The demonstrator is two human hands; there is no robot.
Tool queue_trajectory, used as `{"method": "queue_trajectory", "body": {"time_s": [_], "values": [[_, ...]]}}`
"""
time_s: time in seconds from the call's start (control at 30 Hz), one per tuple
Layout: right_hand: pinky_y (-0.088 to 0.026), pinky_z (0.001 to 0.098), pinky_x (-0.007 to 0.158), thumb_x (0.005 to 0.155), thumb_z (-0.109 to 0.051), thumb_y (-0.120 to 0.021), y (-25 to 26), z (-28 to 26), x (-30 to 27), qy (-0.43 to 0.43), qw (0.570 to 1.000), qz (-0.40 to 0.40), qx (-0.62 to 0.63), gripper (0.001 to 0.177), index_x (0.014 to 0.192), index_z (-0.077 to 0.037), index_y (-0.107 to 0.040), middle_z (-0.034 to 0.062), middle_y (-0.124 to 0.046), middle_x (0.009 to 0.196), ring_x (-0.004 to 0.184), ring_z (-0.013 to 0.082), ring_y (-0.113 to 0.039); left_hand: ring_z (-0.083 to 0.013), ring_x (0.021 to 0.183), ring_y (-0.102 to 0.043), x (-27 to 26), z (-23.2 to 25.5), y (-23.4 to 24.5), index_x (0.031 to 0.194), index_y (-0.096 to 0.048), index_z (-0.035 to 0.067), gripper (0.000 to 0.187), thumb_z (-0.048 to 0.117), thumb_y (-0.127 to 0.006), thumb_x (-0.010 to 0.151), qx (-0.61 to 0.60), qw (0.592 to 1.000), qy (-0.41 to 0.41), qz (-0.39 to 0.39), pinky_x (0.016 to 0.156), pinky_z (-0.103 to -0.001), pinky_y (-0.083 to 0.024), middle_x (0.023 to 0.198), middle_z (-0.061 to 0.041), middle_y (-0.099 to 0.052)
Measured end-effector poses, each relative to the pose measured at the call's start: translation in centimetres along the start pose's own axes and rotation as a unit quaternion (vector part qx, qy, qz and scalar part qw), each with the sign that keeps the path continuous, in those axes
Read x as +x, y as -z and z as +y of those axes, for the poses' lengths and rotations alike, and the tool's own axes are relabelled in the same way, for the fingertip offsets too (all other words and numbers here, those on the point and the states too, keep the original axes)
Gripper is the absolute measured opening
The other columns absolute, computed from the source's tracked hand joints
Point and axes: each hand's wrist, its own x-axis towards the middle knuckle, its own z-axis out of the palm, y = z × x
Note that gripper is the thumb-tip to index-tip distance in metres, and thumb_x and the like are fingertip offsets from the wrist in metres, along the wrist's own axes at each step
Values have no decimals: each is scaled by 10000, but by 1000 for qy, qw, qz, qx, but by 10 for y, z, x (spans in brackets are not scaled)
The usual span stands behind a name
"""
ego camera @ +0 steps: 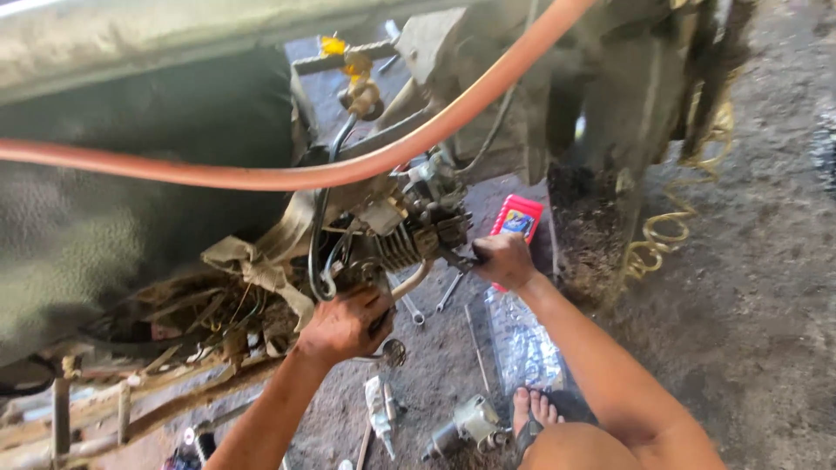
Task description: The person retrieves a motorcycle part from a plastic bag and walks to a disassembled motorcycle. They then sit on the floor and use a wrench to tighten bolts on the engine area.
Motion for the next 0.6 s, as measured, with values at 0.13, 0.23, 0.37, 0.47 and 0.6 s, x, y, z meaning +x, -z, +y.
{"method": "queue_trajectory", "body": {"time_s": [0.13,0.23,0.37,0.47,0.6], "values": [[-487,465,519,747,-336,-825,-4,-12,8,-15,1000,-13,8,373,627,-104,-559,115,-600,599,567,344,-629,-320,819,-682,-3,-13,-9,992,-701,106,220,266,-743,847,15,999,-28,37,591,-473,-572,897,-67,-672],[-483,465,508,744,-353,-840,-3,-12,2,-33,999,-14,-8,394,610,-103,-565,113,-596,575,547,339,-628,-306,815,-678,-5,-8,-9,994,-699,96,223,257,-743,847,21,999,-41,26,606,-472,-569,882,-63,-666],[-495,462,524,756,-350,-825,-5,-15,-1,-45,999,-11,-16,361,625,-113,-586,101,-624,608,558,332,-638,-327,861,-667,-8,-5,0,1015,-696,72,286,260,-752,807,27,997,-72,28,642,-468,-570,905,-97,-654],[-504,456,536,761,-333,-817,-6,-10,2,-25,1000,-12,12,328,677,-103,-599,107,-641,661,603,342,-647,-318,875,-667,-10,-12,-6,1039,-687,80,299,273,-745,819,31,996,-76,30,690,-465,-577,922,-99,-654],[-497,461,527,731,-331,-826,-11,-18,6,-43,998,-37,14,332,658,-94,-604,122,-622,622,593,352,-643,-322,879,-665,-9,-22,-10,1097,-680,69,365,292,-730,811,45,993,-95,55,689,-459,-578,976,-116,-668]]}}
